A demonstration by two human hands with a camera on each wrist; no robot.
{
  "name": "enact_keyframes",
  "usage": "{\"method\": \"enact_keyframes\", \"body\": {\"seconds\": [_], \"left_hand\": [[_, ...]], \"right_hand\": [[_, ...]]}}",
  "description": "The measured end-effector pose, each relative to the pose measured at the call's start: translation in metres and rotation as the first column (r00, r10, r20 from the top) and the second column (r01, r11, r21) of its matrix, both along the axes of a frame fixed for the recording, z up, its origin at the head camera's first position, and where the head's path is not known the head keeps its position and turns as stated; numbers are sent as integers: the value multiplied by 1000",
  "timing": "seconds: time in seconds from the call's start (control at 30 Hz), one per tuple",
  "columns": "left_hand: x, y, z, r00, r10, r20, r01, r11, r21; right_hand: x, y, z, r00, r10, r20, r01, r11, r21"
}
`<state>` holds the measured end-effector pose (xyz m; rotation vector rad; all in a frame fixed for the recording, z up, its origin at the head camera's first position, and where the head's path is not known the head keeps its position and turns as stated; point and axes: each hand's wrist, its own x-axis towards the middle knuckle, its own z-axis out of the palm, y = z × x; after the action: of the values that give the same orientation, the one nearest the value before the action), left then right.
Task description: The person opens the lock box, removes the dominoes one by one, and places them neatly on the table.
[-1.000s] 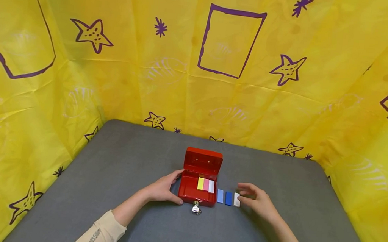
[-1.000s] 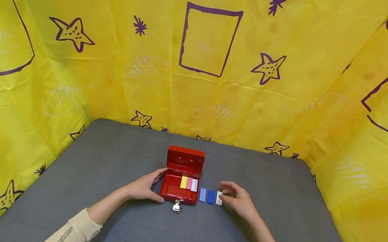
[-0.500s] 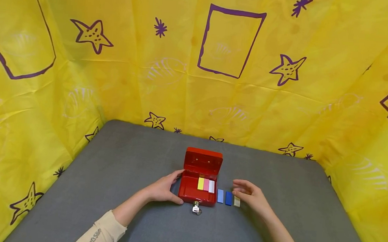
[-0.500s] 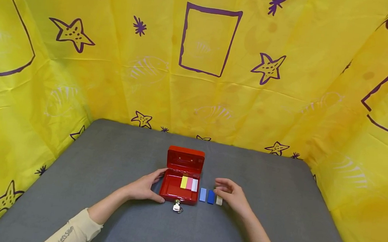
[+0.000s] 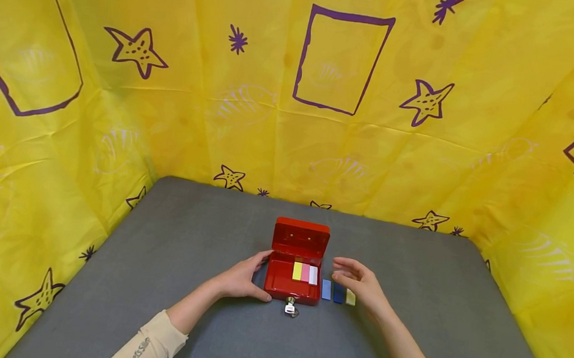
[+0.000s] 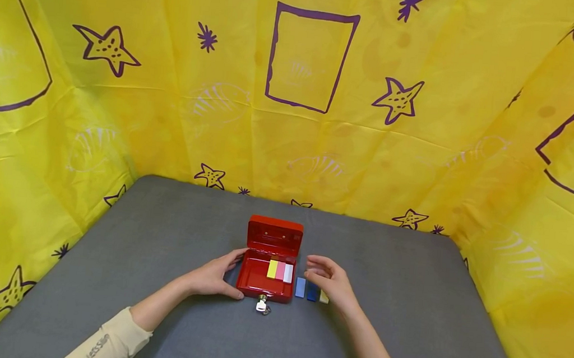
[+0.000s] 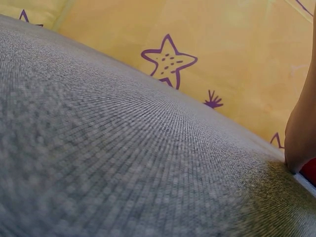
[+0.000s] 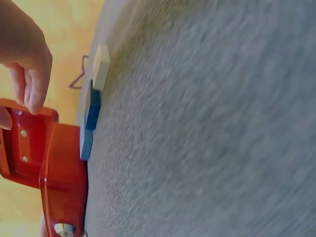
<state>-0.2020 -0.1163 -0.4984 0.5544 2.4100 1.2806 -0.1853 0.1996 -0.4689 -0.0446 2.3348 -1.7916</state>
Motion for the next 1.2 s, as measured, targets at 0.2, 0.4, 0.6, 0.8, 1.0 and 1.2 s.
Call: {"method": "enact_keyframes", "body": {"seconds": [0.2, 0.4, 0.6, 0.8, 1.0, 1.2], "left_hand": [[0, 0, 0, 1000, -5, 2, 5, 1000, 7], [-1, 0, 0, 1000, -3, 6, 3, 1000, 2], [-1, 0, 0, 1000, -7, 1, 7, 1000, 7], [0, 0, 0, 1000, -11, 0, 11, 1000, 20], [0, 0, 0, 1000, -15, -1, 15, 1000, 26], [0, -1, 0, 1000, -9, 1, 9, 1000, 22]], "right_hand": [[-1, -12, 2, 1000, 10, -8, -10, 1000, -7], [-3, -20, 3, 999, 27, -29, -28, 999, -20], [-5, -26, 3, 998, 52, -29, -54, 997, -52], [-4, -32, 3, 997, 76, -30, -77, 996, -43], [-3, -36, 3, 990, 126, -62, -129, 991, -36], [-4, -42, 3, 987, 149, -63, -152, 988, -39]]}}
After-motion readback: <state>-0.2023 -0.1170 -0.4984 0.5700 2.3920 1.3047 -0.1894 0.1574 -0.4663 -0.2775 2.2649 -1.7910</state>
